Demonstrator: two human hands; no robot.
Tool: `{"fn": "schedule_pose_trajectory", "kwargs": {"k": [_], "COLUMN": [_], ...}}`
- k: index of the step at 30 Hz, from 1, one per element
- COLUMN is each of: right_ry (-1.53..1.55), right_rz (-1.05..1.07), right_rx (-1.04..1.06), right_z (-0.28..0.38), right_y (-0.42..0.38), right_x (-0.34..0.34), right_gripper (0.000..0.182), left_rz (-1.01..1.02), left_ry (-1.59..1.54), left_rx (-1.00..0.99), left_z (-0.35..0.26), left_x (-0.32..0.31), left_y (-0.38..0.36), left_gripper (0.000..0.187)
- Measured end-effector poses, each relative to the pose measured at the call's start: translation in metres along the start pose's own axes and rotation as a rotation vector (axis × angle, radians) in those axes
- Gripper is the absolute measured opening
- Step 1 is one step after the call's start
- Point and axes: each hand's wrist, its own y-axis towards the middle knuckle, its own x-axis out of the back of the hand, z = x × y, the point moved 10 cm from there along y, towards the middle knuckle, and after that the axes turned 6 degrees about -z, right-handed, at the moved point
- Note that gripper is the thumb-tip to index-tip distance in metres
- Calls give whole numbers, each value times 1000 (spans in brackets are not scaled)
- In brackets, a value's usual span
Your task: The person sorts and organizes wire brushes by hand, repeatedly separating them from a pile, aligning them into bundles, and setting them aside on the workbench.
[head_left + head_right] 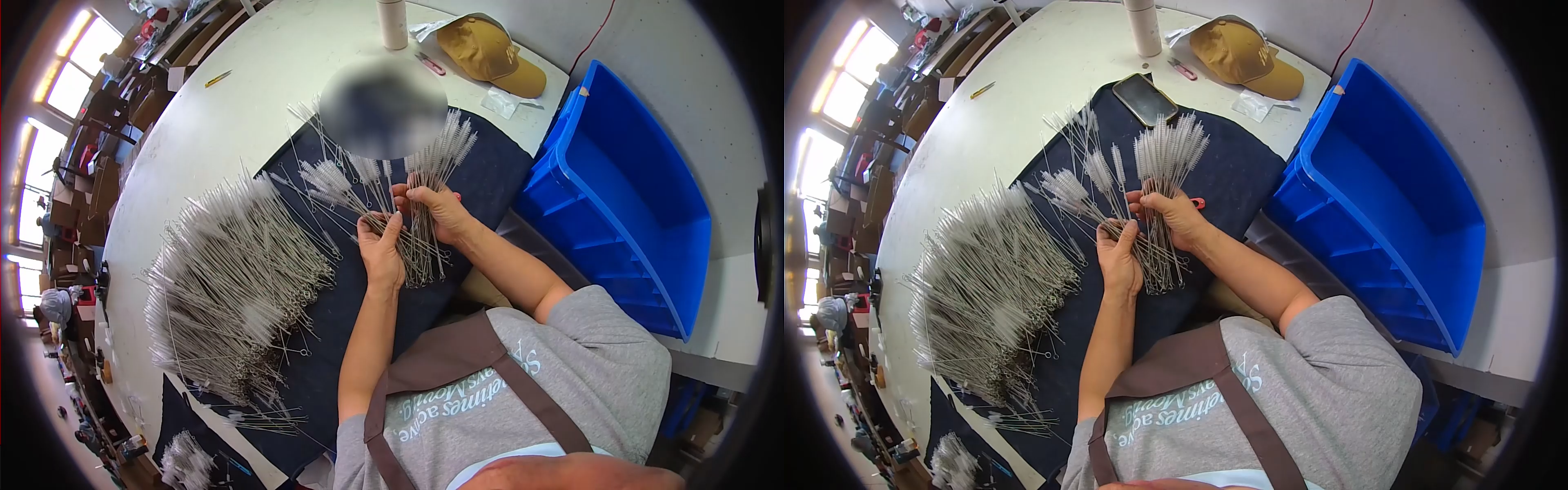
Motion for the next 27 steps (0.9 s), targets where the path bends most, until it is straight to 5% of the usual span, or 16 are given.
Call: {"fn": "schedule_pose_trajectory", "kwargs": {"k": [9,27], "right_ry": [29,-78], "right_rz": [108,0], "right_rx": [54,63], "right_z": [9,7], "right_y": [12,13], "right_x": [6,-1], "right_gripper": [32,12], "left_rz": [28,30], "left_ry": [39,-9], "left_rx": [29,19], "left_z": [10,13], "left_x": [-15,-9], "left_y": [11,13], "left_gripper": [25,14]}}
